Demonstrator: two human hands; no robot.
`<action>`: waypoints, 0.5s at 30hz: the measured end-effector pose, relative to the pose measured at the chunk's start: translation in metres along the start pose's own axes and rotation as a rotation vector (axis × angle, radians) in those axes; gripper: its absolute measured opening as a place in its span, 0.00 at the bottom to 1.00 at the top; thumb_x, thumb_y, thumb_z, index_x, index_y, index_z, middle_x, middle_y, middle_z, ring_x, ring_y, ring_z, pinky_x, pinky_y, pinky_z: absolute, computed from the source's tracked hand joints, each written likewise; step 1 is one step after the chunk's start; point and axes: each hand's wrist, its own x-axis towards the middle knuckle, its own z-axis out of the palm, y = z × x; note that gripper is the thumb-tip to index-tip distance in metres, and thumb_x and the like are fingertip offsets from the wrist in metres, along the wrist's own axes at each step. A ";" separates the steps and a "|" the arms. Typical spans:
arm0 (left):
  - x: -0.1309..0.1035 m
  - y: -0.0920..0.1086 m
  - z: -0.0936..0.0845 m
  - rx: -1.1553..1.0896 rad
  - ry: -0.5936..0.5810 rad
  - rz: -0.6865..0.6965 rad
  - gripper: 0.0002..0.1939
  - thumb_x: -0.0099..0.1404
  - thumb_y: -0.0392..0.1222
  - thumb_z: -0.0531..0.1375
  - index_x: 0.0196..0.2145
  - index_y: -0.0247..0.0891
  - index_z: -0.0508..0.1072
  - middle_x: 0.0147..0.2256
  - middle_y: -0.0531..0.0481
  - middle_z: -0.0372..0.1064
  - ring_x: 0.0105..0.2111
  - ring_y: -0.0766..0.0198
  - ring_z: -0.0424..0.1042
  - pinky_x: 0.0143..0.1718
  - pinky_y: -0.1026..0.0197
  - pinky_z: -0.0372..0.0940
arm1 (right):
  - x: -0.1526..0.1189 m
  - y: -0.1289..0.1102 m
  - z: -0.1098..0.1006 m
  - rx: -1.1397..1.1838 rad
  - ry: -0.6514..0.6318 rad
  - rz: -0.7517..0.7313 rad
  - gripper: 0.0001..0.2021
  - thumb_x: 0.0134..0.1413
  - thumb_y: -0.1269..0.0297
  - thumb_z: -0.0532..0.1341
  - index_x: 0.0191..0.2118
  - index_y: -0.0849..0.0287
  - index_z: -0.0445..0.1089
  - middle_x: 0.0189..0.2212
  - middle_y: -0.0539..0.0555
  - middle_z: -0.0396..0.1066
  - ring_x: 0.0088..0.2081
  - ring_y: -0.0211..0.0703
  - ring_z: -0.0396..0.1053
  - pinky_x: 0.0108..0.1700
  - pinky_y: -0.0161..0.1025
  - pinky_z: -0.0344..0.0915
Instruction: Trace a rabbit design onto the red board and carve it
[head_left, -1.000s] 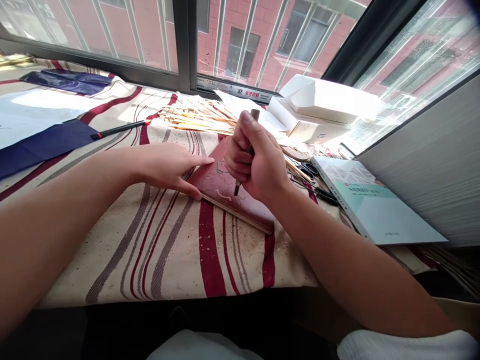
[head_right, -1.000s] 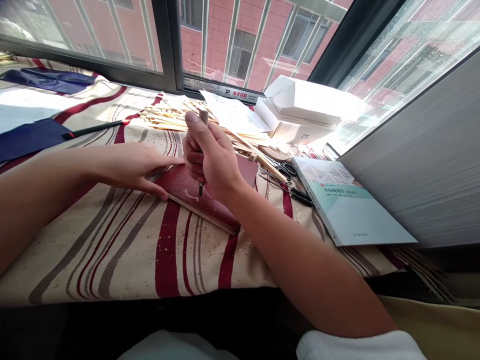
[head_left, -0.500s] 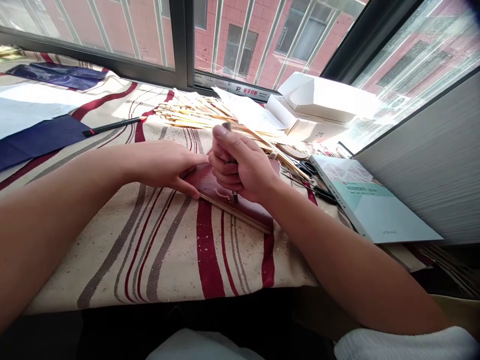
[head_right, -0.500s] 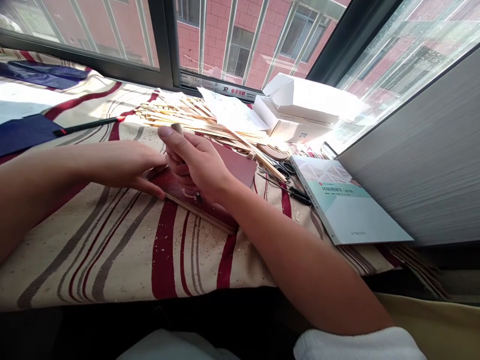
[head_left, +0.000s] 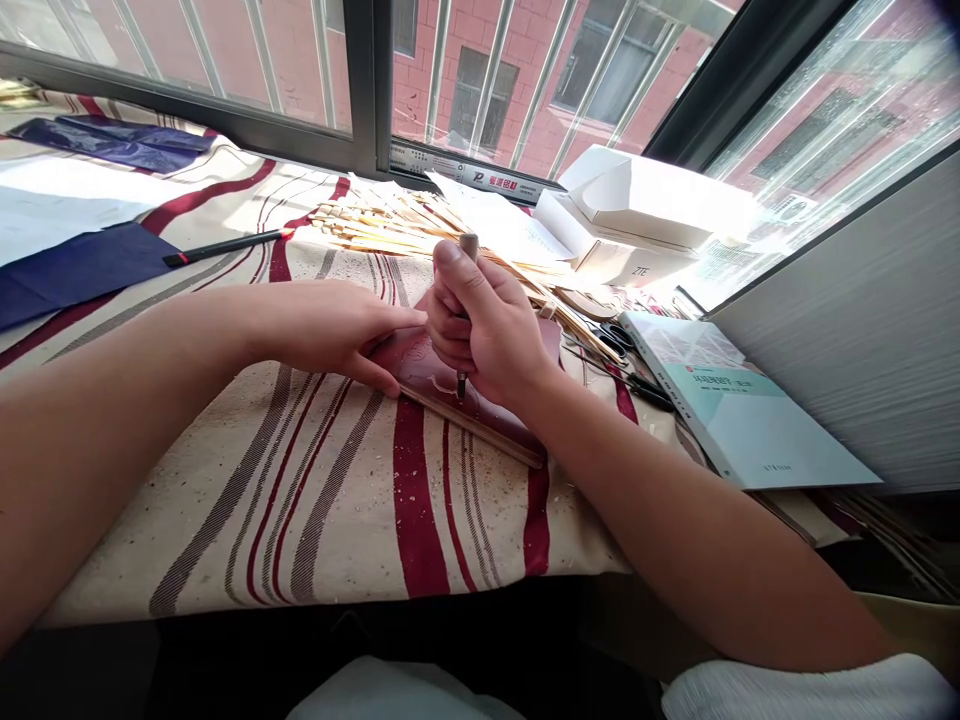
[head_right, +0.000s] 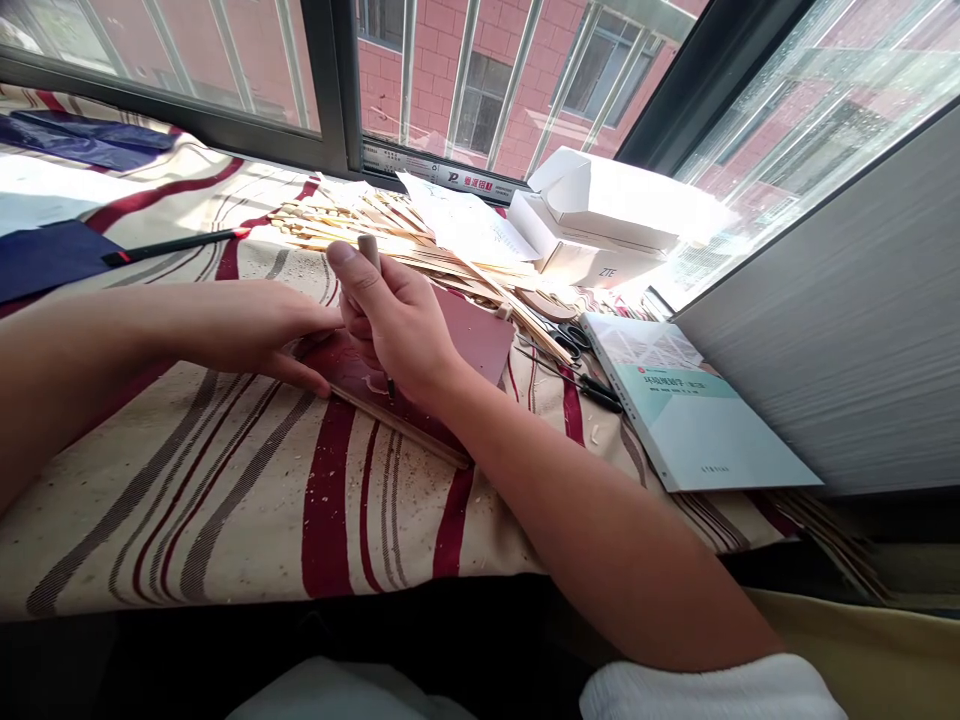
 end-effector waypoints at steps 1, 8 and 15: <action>0.000 0.000 0.000 -0.004 0.002 -0.001 0.24 0.69 0.57 0.68 0.56 0.42 0.74 0.31 0.51 0.75 0.28 0.59 0.68 0.31 0.60 0.55 | 0.000 0.000 0.001 0.003 0.007 0.005 0.31 0.64 0.40 0.69 0.24 0.54 0.55 0.17 0.39 0.47 0.18 0.28 0.38 0.18 0.34 0.39; 0.005 -0.002 0.002 -0.012 -0.029 -0.042 0.26 0.65 0.61 0.67 0.53 0.42 0.75 0.34 0.47 0.78 0.30 0.55 0.71 0.33 0.57 0.57 | 0.002 -0.001 0.003 -0.018 0.040 0.064 0.30 0.68 0.45 0.68 0.24 0.53 0.52 0.17 0.39 0.46 0.18 0.30 0.37 0.18 0.34 0.40; 0.001 -0.007 0.005 -0.060 0.018 0.007 0.21 0.69 0.60 0.65 0.47 0.40 0.78 0.39 0.48 0.81 0.34 0.58 0.72 0.35 0.60 0.57 | 0.002 0.003 -0.002 -0.033 -0.108 0.060 0.28 0.73 0.49 0.63 0.25 0.53 0.52 0.18 0.40 0.46 0.18 0.29 0.41 0.19 0.31 0.44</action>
